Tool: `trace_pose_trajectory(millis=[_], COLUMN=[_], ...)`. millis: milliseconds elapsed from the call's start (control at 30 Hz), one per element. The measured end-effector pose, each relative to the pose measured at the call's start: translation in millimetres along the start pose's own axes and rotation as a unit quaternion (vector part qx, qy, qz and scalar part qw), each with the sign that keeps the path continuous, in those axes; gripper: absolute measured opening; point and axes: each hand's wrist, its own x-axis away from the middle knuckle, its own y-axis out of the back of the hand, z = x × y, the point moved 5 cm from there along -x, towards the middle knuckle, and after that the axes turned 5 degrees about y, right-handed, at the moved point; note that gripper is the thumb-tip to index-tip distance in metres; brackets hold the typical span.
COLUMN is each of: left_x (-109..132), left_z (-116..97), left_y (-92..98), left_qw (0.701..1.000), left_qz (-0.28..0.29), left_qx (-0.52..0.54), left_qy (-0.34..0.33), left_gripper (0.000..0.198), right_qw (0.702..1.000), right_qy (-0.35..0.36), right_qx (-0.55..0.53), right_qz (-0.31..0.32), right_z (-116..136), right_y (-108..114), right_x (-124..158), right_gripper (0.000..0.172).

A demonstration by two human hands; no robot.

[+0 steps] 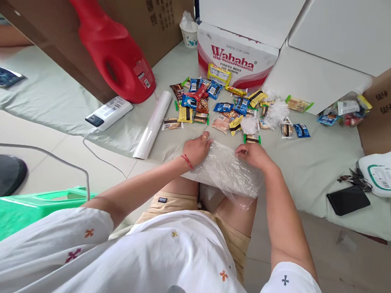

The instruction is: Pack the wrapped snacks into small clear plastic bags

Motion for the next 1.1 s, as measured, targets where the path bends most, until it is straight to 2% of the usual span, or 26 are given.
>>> trace_pose_trajectory(millis=[133,200,300,367,467,500,567,600,633,700,733,800,867,933,967,1033,1100], left_x=[1,1,3,6,11,12,11,9,6,-1,-5,-14,-22,-26,-26,-19,-5], left_z=[-1,-1,0,-2,-9,-11,-14,-14,-13,-9,-6,0,4,2,0,-11,-28], left_y=[-1.0,0.6,6.9,8.7,4.2,2.2,-0.5,-1.4,-2.0,-2.5,-1.9,1.1,5.9,11.9,16.2,27.1,35.6], left_qw=[1.000,0.999,0.994,0.985,0.965,0.959,0.957,0.960,0.965,0.974,0.977,0.977,0.974,0.976,0.981,0.989,0.985], left_qz=[0.003,-0.016,-0.093,-0.126,-0.110,-0.101,-0.091,-0.086,-0.077,-0.051,-0.035,-0.005,0.030,0.054,0.046,-0.016,-0.096], left_qx=[0.016,0.029,0.053,0.059,0.042,0.033,0.022,0.024,0.033,0.072,0.097,0.145,0.172,0.163,0.145,0.099,0.064], left_qy=[0.008,0.004,-0.034,-0.099,-0.233,-0.263,-0.276,-0.264,-0.247,-0.207,-0.188,-0.157,-0.141,-0.130,-0.122,-0.109,-0.126], left_gripper=[0.046,0.048,0.052,0.046,0.039,0.039,0.038,0.038,0.038,0.039,0.039,0.039,0.039,0.037,0.035,0.031,0.030], right_qw=[0.989,0.986,0.978,0.965,0.940,0.930,0.917,0.920,0.931,0.946,0.945,0.945,0.949,0.952,0.952,0.951,0.951], right_qy=[-0.025,-0.051,-0.081,-0.087,-0.071,-0.053,0.012,0.055,0.105,0.197,0.227,0.251,0.249,0.243,0.242,0.240,0.234], right_qx=[-0.074,-0.045,0.051,0.110,0.168,0.186,0.218,0.227,0.229,0.228,0.225,0.211,0.194,0.187,0.188,0.195,0.200], right_qz=[-0.123,-0.155,-0.187,-0.219,-0.288,-0.313,-0.333,-0.315,-0.265,-0.124,-0.068,-0.006,0.017,0.022,0.020,0.015,0.012], right_z=[-21,-29,-31,-24,-1,11,41,56,70,93,101,110,114,115,115,116,116], right_y=[25,31,33,33,33,32,19,5,-13,-62,-87,-128,-157,-175,-179,-184,-184], right_x=[-8,-16,-28,-32,-22,-15,3,12,20,36,45,61,72,78,79,78,76], right_gripper=[0.041,0.034,0.021,0.017,0.020,0.023,0.029,0.031,0.031,0.030,0.030,0.038,0.048,0.054,0.055,0.054,0.053])
